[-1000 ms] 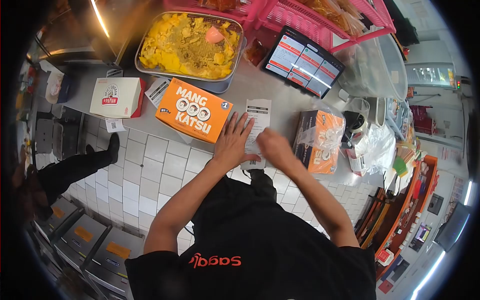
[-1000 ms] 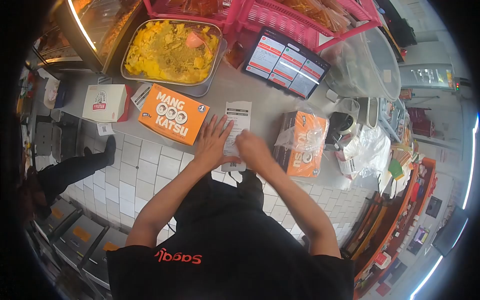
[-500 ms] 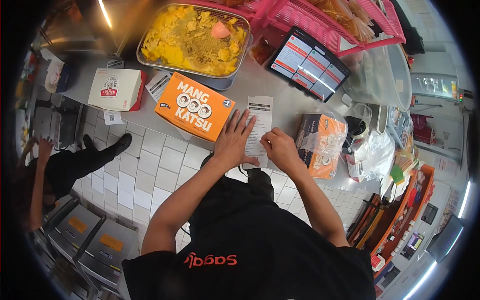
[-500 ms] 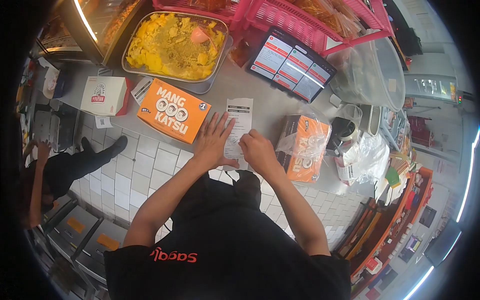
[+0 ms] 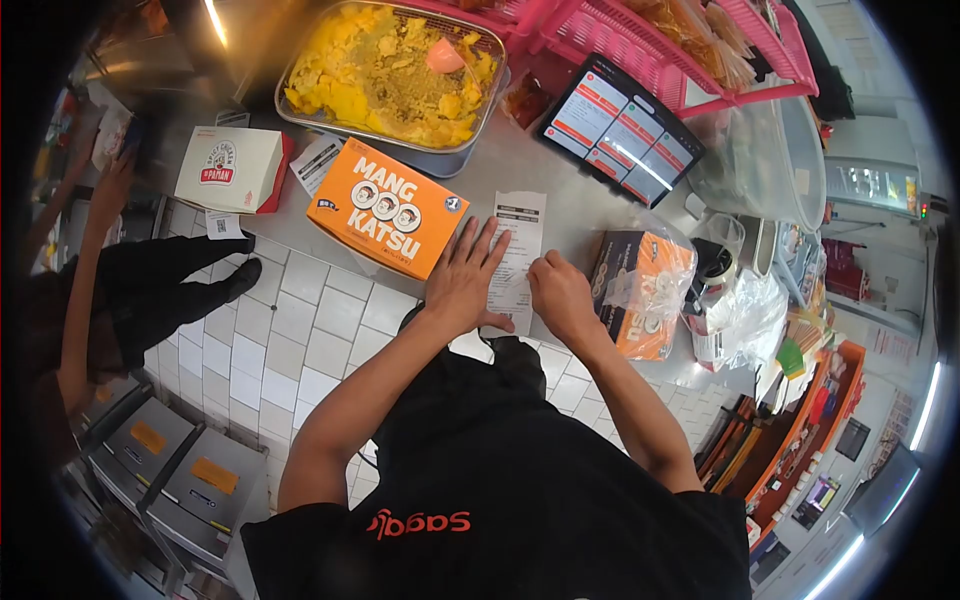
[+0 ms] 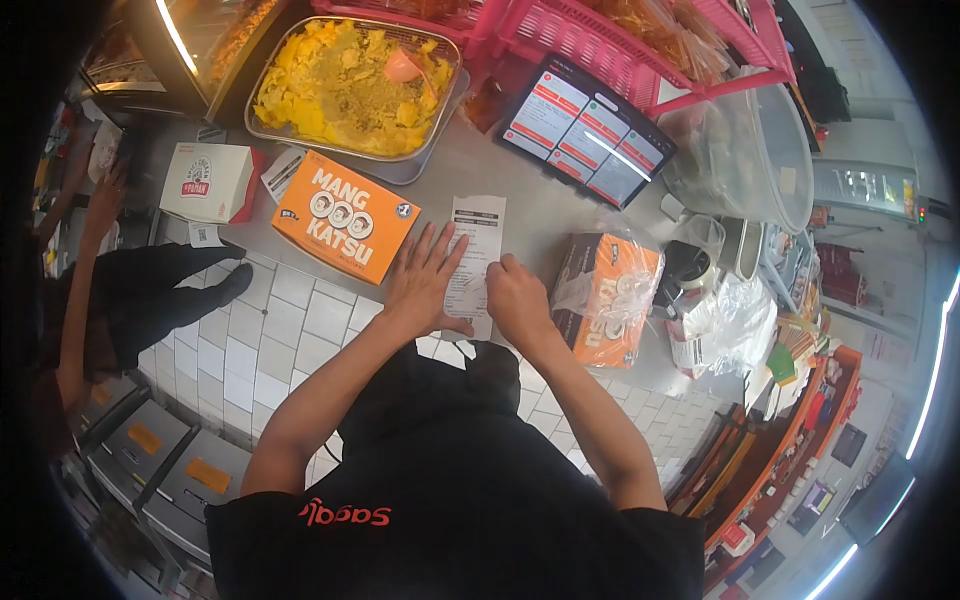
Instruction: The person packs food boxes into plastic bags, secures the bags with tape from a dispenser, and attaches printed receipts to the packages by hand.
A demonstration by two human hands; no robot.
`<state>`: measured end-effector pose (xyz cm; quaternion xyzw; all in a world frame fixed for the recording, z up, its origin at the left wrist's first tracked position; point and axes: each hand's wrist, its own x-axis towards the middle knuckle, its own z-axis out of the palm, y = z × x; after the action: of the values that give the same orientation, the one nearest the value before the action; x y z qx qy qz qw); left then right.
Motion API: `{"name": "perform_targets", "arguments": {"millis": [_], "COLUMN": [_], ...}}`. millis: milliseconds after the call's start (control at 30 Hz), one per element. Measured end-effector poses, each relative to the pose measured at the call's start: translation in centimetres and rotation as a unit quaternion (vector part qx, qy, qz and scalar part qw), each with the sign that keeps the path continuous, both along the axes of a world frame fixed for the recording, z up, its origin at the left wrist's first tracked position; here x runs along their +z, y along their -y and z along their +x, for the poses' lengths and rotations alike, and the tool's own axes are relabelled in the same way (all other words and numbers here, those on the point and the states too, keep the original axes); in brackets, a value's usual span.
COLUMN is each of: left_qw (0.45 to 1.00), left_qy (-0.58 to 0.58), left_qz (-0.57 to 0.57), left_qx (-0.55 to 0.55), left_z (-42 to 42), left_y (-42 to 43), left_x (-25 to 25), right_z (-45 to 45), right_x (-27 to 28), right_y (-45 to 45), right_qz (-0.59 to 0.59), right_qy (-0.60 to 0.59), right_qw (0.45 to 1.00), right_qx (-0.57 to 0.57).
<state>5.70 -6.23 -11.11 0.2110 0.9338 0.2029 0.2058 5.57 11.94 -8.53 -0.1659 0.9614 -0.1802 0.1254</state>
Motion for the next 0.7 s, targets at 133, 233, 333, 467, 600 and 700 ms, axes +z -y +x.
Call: {"name": "perform_targets", "arguments": {"millis": [133,233,333,467,600,700], "left_qw": [1.0,1.0,1.0,1.0,1.0,1.0], "left_qy": [-0.006,-0.003,0.001,-0.014,0.007,-0.009], "left_qz": [0.002,0.004,-0.001,0.002,-0.007,-0.002], "left_qx": [0.004,-0.005,-0.004,0.001,-0.01,-0.003], "left_z": [0.2,0.2,0.2,0.2,0.4,0.1], "left_y": [-0.1,0.1,0.1,0.1,0.0,0.1], "left_x": [-0.5,-0.4,-0.4,-0.6,-0.2,-0.5], "right_z": [0.5,-0.6,-0.4,0.1,1.2,2.2], "right_x": [0.2,-0.9,-1.5,-1.1,-0.6,1.0], "right_y": [2.1,1.4,2.0,1.3,1.1,0.9], "right_qz": [-0.056,-0.039,-0.063,-0.057,-0.015,-0.065], "right_qy": [-0.003,-0.002,0.003,-0.001,0.009,0.031], "right_qw": [0.997,0.999,0.998,0.997,0.996,0.995], "right_qx": [0.052,-0.007,-0.015,-0.05,-0.088,-0.067]}}
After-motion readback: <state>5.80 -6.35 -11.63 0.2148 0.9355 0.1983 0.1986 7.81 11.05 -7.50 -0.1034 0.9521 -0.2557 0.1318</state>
